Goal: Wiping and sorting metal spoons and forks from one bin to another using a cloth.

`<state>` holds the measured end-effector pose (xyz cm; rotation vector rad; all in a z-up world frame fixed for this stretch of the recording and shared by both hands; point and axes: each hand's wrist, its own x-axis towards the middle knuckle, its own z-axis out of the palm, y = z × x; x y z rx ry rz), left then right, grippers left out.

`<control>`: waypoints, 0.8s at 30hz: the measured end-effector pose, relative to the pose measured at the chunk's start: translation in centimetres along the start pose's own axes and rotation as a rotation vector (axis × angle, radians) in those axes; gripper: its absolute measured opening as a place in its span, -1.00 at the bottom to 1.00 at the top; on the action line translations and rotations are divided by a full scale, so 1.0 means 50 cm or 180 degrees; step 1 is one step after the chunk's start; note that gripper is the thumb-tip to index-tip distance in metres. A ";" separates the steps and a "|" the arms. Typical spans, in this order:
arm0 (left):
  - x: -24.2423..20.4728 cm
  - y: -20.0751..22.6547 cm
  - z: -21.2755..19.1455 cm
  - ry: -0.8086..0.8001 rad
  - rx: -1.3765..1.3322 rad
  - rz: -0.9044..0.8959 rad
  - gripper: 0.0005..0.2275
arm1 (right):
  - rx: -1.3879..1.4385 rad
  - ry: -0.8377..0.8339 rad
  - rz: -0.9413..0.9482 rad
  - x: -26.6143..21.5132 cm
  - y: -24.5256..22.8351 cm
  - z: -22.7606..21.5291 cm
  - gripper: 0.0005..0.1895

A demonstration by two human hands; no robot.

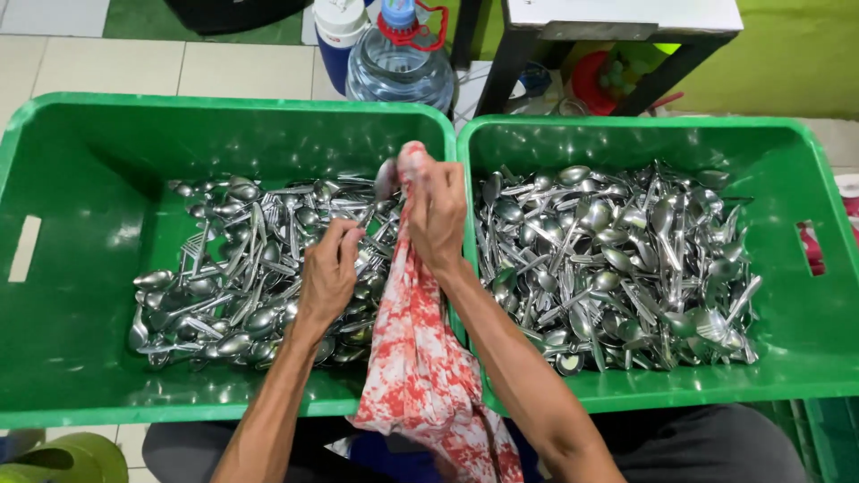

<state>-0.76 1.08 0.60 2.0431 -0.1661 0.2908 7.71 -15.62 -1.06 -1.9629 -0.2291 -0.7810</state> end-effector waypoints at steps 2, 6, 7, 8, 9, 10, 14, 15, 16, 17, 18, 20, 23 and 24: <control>0.003 0.036 0.001 -0.0021 0.0551 0.0346 -0.87 | -0.0262 -0.0290 -0.0523 -0.013 0.002 0.012 -0.82; -0.020 -0.025 0.017 -0.0082 0.0912 0.0344 -0.82 | 0.0111 -0.0322 0.0002 -0.001 -0.001 0.002 -0.74; -0.017 -0.022 0.020 -0.0034 0.1346 0.0527 -0.84 | 0.0296 -0.0567 0.0200 -0.002 0.000 0.000 -0.62; -0.013 -0.019 0.023 0.0014 0.1780 0.0710 -0.85 | 0.0480 -0.0813 0.0399 -0.002 0.001 -0.002 -0.47; -0.012 -0.017 0.029 0.0015 0.1770 0.0711 -0.85 | 0.0470 -0.0814 0.0397 -0.002 0.005 -0.003 -0.47; -0.011 -0.016 0.036 -0.0049 0.1633 0.0751 -0.80 | 0.0619 -0.0843 0.0648 -0.003 0.009 -0.004 -0.57; -0.006 0.024 0.036 -0.0469 0.0338 0.0180 -0.63 | 0.1022 -0.0718 0.1255 -0.003 0.063 0.014 -0.83; 0.004 0.040 0.028 -0.0469 0.0331 0.0167 -0.63 | 0.1016 -0.0730 0.1262 0.002 0.028 -0.001 -0.83; 0.015 0.057 0.021 -0.0172 -0.0029 -0.0204 -0.58 | 0.1174 -0.0735 0.1348 0.006 -0.008 -0.017 -0.89; 0.029 0.073 0.014 0.0124 -0.0392 -0.0559 -0.52 | 0.1329 -0.0727 0.1424 0.014 -0.043 -0.031 -0.93; 0.050 0.085 0.009 0.0123 -0.0402 -0.0556 -0.52 | 0.1319 -0.0727 0.1420 0.018 -0.044 -0.029 -0.93; 0.083 0.107 -0.001 -0.0080 -0.1011 -0.0704 -0.38 | 0.1491 -0.0909 0.1454 0.016 -0.048 -0.022 -0.82; 0.127 0.049 0.054 -0.0291 -0.1826 -0.0278 -0.52 | 0.1328 -0.1380 0.1441 -0.003 -0.078 -0.027 -0.83; 0.128 0.024 0.063 -0.0265 -0.1817 -0.0278 -0.52 | 0.1340 -0.1402 0.1429 -0.011 -0.064 -0.014 -0.83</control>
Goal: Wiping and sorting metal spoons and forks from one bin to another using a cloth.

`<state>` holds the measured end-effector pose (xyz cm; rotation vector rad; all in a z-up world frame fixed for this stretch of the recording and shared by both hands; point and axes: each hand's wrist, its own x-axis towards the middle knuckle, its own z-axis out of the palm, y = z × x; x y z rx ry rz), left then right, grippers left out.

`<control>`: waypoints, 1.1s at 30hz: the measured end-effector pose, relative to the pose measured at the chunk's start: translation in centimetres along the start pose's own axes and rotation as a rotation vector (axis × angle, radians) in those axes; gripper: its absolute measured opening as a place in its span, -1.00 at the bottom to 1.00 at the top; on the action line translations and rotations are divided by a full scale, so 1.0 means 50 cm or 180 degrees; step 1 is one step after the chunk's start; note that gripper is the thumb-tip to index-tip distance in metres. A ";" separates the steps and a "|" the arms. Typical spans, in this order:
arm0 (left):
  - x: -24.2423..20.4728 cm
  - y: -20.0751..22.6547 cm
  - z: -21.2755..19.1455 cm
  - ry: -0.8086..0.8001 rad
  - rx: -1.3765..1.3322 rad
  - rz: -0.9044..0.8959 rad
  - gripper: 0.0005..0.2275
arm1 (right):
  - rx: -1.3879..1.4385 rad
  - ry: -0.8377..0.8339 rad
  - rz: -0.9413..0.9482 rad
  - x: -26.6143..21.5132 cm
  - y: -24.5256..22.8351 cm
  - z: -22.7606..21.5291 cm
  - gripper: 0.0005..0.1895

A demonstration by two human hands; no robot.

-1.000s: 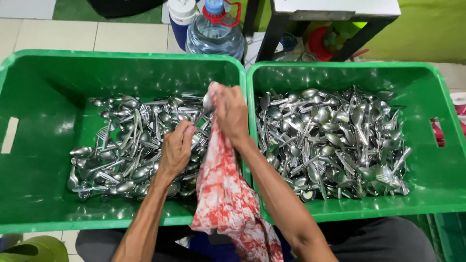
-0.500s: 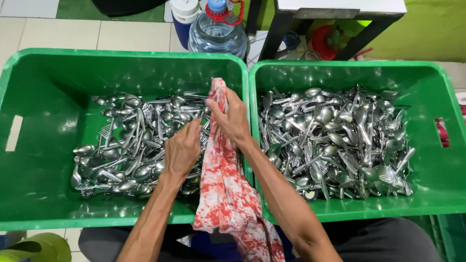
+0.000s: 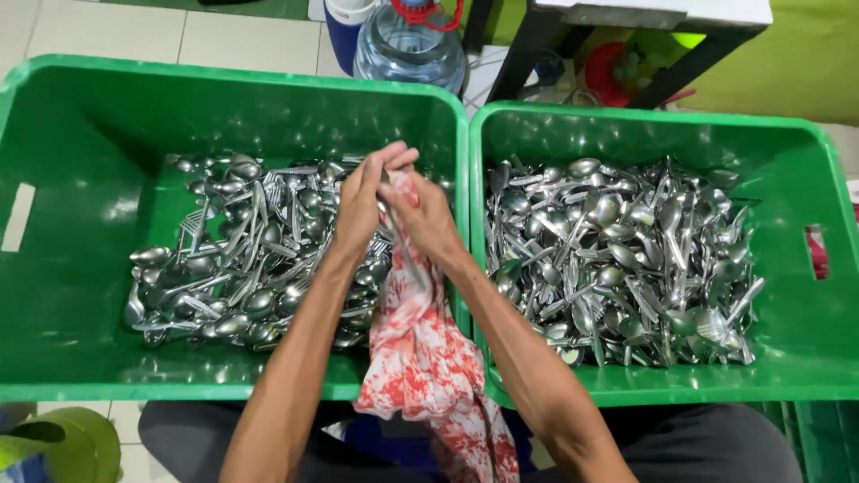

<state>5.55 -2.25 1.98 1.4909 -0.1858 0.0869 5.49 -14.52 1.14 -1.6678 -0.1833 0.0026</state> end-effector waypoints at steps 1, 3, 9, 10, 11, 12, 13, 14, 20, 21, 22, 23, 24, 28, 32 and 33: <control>0.009 -0.028 0.003 0.0183 -0.0444 -0.0121 -0.55 | -0.0286 0.0080 0.0045 0.004 0.020 -0.003 -0.80; 0.015 -0.049 -0.001 0.0326 -0.0915 -0.0273 -0.56 | -0.0596 0.0201 0.0120 0.003 0.033 -0.012 -0.76; -0.013 0.075 0.013 0.1268 -0.1449 -0.1073 -0.59 | -0.1566 0.0482 -0.2101 -0.013 -0.005 0.047 -0.72; -0.010 0.027 -0.011 0.0995 -0.1635 -0.0757 -0.56 | -0.2069 0.0120 -0.2171 -0.016 0.009 0.049 -0.77; -0.009 -0.020 -0.036 0.0730 -0.1818 -0.0435 -0.52 | -0.2562 -0.0263 -0.2236 -0.018 0.022 0.052 -0.79; -0.009 -0.027 -0.050 0.0732 -0.1813 -0.0447 -0.52 | -0.2556 -0.0263 -0.2224 -0.030 0.045 0.062 -0.79; -0.003 -0.033 -0.063 0.1184 -0.1871 -0.0579 -0.57 | -0.2663 -0.0368 -0.2278 -0.037 0.067 0.070 -0.73; 0.003 -0.039 -0.075 0.1638 -0.1922 -0.0709 -0.61 | -0.2769 -0.0473 -0.2332 -0.042 0.089 0.077 -0.67; 0.037 -0.145 -0.191 0.2364 -0.2374 -0.1307 -0.65 | -0.2955 -0.0622 -0.2097 -0.076 0.061 0.084 -0.80; 0.032 -0.111 -0.185 0.2370 -0.2370 -0.1293 -0.65 | -0.2947 -0.0623 -0.2110 -0.072 0.044 0.076 -0.80; 0.027 -0.077 -0.180 0.1986 -0.2462 -0.1291 -0.69 | -0.2467 -0.0567 -0.1504 -0.069 0.028 0.067 -0.82; 0.022 -0.047 -0.169 0.1595 -0.2556 -0.1305 -0.72 | -0.1992 -0.0511 -0.0887 -0.067 0.014 0.054 -0.76; 0.020 -0.052 -0.166 0.1595 -0.2561 -0.1310 -0.72 | -0.1997 -0.0512 -0.0882 -0.067 -0.011 0.042 -0.76; 0.009 -0.075 -0.171 0.1281 -0.2677 -0.0939 -0.80 | -0.1178 -0.0796 0.0067 -0.069 -0.060 0.026 -0.55; 0.018 -0.101 -0.196 0.1494 -0.2757 -0.0685 -0.66 | -0.1769 -0.0547 0.1035 -0.060 -0.089 0.026 -0.39; 0.016 -0.085 -0.189 0.1504 -0.2765 -0.0659 -0.66 | -0.1779 -0.0561 0.1012 -0.049 -0.049 0.024 -0.39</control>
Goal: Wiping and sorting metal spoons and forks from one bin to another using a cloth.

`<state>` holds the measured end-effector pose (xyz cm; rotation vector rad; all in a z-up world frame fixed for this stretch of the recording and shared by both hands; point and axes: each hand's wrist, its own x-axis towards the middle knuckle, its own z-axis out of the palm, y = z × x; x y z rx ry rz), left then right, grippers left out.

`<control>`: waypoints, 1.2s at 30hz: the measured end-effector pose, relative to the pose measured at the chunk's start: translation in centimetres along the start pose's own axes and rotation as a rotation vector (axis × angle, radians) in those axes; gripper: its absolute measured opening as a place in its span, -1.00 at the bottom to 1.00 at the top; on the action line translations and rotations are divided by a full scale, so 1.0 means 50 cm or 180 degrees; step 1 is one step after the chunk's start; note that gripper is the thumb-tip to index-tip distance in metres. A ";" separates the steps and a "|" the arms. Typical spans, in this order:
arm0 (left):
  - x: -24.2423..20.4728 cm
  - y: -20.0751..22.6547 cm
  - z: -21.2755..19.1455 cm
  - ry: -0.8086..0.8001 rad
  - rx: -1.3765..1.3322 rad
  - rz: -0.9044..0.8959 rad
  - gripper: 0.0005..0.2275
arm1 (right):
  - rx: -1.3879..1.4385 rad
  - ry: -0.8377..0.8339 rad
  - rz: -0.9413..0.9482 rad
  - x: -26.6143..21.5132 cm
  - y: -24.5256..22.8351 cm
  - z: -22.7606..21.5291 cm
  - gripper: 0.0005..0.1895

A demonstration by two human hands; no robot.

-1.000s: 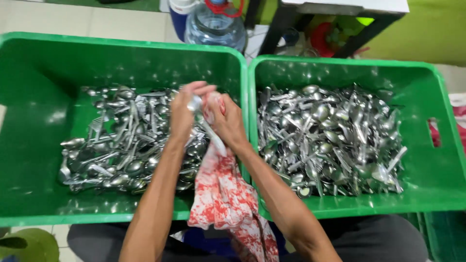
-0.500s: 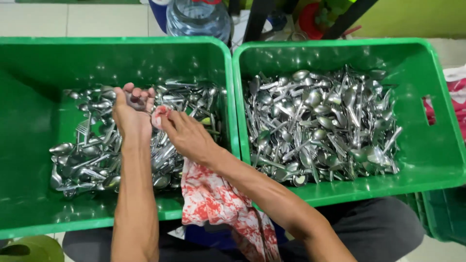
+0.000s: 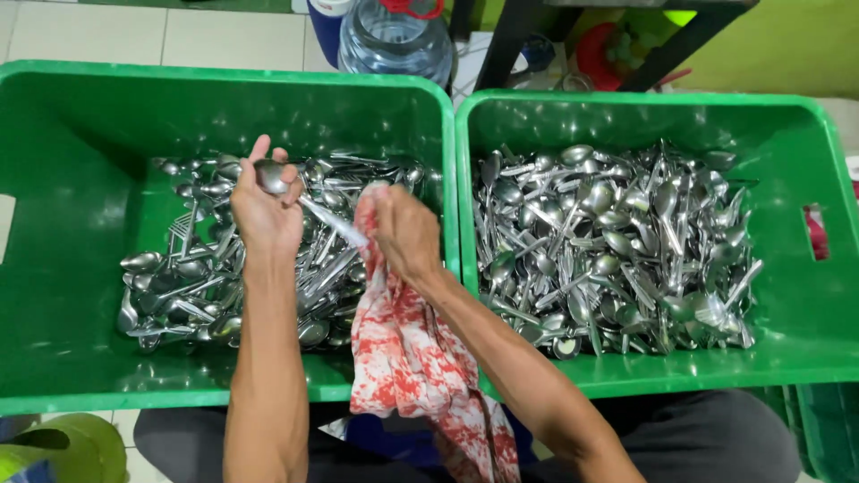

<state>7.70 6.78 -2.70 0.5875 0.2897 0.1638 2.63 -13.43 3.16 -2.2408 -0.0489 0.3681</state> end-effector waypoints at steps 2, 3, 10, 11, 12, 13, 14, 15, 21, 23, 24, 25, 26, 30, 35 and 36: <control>-0.022 0.008 0.027 0.0194 0.0561 0.0136 -0.62 | 0.0415 0.1797 -0.1598 0.045 0.064 0.032 -0.70; -0.040 -0.001 0.056 0.0198 0.0558 0.0140 -0.62 | 0.0414 0.1791 -0.1602 0.048 0.052 0.031 -0.70; -0.027 -0.138 0.012 0.0222 0.1051 -0.0209 -0.68 | -0.0872 0.2257 -0.3067 0.059 0.007 0.059 -0.72; -0.006 -0.143 -0.026 0.0334 0.0557 -0.0257 -0.68 | -0.1082 0.2021 -0.3086 0.049 0.011 0.062 -0.72; -0.007 -0.106 0.003 0.0317 0.0567 -0.0255 -0.68 | -0.1080 0.2041 -0.3085 0.031 0.002 0.065 -0.72; -0.009 -0.069 0.031 0.0083 0.0209 -0.0080 -0.68 | -0.1098 0.1804 -0.3042 0.013 -0.007 0.068 -0.73; -0.016 -0.036 0.056 -0.0138 -0.0158 0.0085 -0.66 | -0.1119 0.1553 -0.2990 -0.010 -0.013 0.073 -0.74; 0.005 -0.025 0.015 -0.0144 -0.0157 0.0078 -0.66 | -0.1122 0.1559 -0.2984 0.005 0.015 0.099 -0.74; 0.031 -0.028 -0.028 0.0662 -0.0780 0.0140 -0.74 | -0.1242 0.0611 -0.2289 0.008 0.025 0.091 -0.76; -0.060 -0.004 0.093 0.0244 0.1096 0.0296 -0.74 | 0.2046 -0.0744 -0.0068 -0.022 -0.035 0.014 -0.47; -0.064 0.005 0.086 0.0247 0.1096 0.0304 -0.74 | 0.2046 -0.0750 -0.0074 -0.022 -0.024 0.024 -0.47; -0.069 0.013 0.081 0.0077 0.1915 0.0747 -0.80 | 0.1127 -0.0328 -0.0512 -0.023 -0.011 0.033 -0.58; -0.072 0.016 0.078 -0.0111 0.2732 0.1178 -0.85 | 0.0203 0.0112 -0.0919 -0.024 0.004 0.040 -0.61; -0.062 0.034 0.108 -0.0307 0.3542 0.2009 -0.90 | 0.0288 -0.0169 -0.0629 -0.019 -0.002 0.029 -0.54; -0.047 0.002 0.229 -0.0621 0.4443 0.3726 -0.92 | 0.0204 -0.0551 -0.0378 -0.010 -0.001 -0.023 -0.36; -0.065 0.002 0.288 -0.0644 0.4448 0.3707 -0.92 | 0.0217 -0.0544 -0.0356 -0.019 -0.014 -0.032 -0.36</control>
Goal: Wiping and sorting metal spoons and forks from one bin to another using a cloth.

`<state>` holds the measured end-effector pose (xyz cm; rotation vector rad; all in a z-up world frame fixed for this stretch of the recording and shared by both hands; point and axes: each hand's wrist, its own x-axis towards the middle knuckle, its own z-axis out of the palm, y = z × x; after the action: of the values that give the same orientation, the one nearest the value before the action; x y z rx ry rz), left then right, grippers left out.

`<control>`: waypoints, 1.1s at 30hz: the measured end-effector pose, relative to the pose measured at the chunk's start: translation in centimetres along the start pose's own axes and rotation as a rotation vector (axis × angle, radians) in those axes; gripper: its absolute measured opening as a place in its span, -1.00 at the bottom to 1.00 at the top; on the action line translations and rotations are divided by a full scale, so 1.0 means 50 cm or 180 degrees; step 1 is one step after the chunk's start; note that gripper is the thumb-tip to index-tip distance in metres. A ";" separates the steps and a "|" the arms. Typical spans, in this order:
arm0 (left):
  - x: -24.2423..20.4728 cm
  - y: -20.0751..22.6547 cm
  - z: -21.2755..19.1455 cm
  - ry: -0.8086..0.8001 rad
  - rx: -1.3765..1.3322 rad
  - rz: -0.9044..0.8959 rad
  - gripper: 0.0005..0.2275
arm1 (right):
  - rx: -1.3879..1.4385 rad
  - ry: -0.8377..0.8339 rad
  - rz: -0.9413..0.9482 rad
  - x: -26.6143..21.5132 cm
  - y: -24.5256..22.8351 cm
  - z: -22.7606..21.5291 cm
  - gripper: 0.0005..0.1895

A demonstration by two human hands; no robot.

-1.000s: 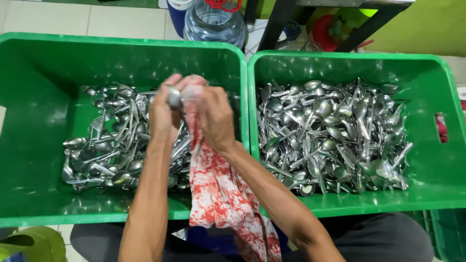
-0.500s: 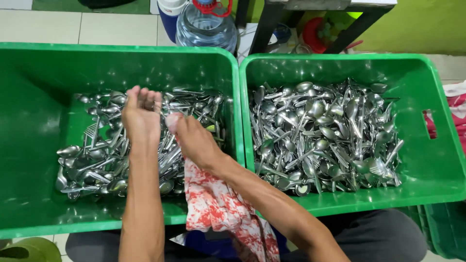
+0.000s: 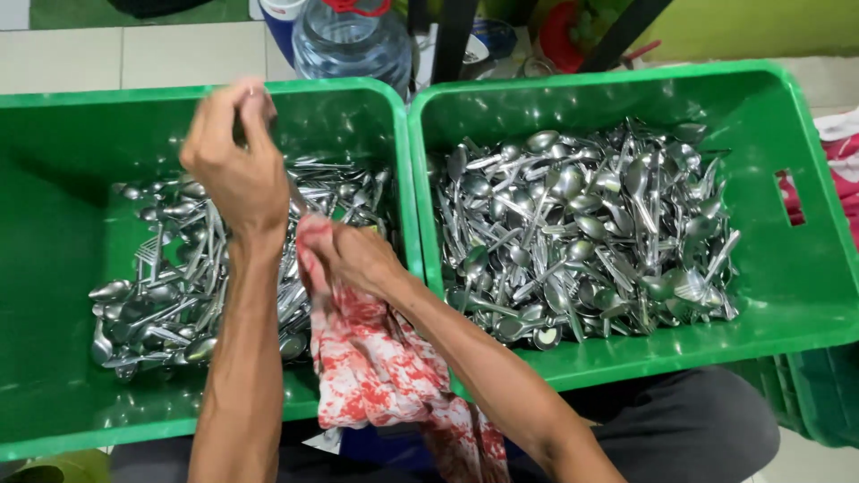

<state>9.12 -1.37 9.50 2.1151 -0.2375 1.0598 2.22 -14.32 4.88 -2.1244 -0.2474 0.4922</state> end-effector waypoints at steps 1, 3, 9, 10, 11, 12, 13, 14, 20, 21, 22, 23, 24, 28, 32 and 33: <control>0.033 0.051 0.006 0.0069 -0.0027 0.0412 -0.91 | -0.0537 -0.0753 0.0588 -0.008 -0.015 -0.007 -0.65; 0.067 0.118 0.053 0.0101 -0.0080 0.0817 -0.89 | -0.1045 -0.1515 0.1201 -0.004 -0.002 0.008 -0.79; -0.062 0.161 0.283 -0.1880 -0.0120 0.1813 -0.70 | -0.1713 -0.1431 0.0493 0.038 0.106 0.065 -0.81; -0.086 0.150 0.308 -0.1884 0.0234 0.2019 -0.81 | -0.1736 -0.1425 0.0495 0.038 0.124 0.071 -0.81; -0.110 0.139 0.334 -0.1882 0.0586 0.2223 -0.91 | -0.1760 -0.1418 0.0497 0.038 0.141 0.078 -0.80; -0.093 0.154 0.331 -0.1874 0.0573 0.2225 -0.91 | -0.1796 -0.1396 0.0487 0.047 0.162 0.080 -0.80; -0.075 0.168 0.328 -0.1392 0.0371 0.2270 -0.91 | -0.1832 -0.1374 0.0478 0.054 0.183 0.082 -0.79; -0.064 0.182 0.320 -0.0932 0.0165 0.2304 -0.89 | -0.1848 -0.1360 0.0474 0.056 0.202 0.090 -0.78; -0.137 0.143 0.333 -0.1645 0.0954 0.2870 -0.92 | -0.2014 -0.1269 0.0344 0.069 0.263 0.122 -0.74; -0.164 0.119 0.355 -0.1643 0.0955 0.2864 -0.92 | -0.2047 -0.1258 0.0323 0.071 0.265 0.125 -0.74; -0.193 0.097 0.376 -0.1781 0.1216 0.2909 -0.95 | -0.2092 -0.1259 0.0300 0.069 0.268 0.127 -0.73; -0.221 0.075 0.397 -0.1920 0.1477 0.2949 -0.96 | -0.2137 -0.1260 0.0277 0.068 0.270 0.130 -0.72; -0.240 0.070 0.414 -0.1909 0.1491 0.2933 -0.96 | -0.2184 -0.1253 0.0243 0.073 0.273 0.135 -0.71; -0.308 0.063 0.422 -0.2539 0.1439 0.2139 -0.86 | -0.2373 -0.1283 0.0030 0.095 0.278 0.169 -0.68; -0.194 0.105 0.243 -0.2800 -0.0205 0.0410 -0.76 | -0.2479 -0.1314 -0.0148 0.107 0.291 0.209 -0.65; -0.164 0.059 0.203 -0.2811 -0.0188 0.0385 -0.76 | -0.2494 -0.1324 -0.0185 0.112 0.322 0.220 -0.65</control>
<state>8.73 -11.74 1.06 2.4073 -0.8057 0.1057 2.32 -13.19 -15.40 -2.7298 -0.8485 0.9103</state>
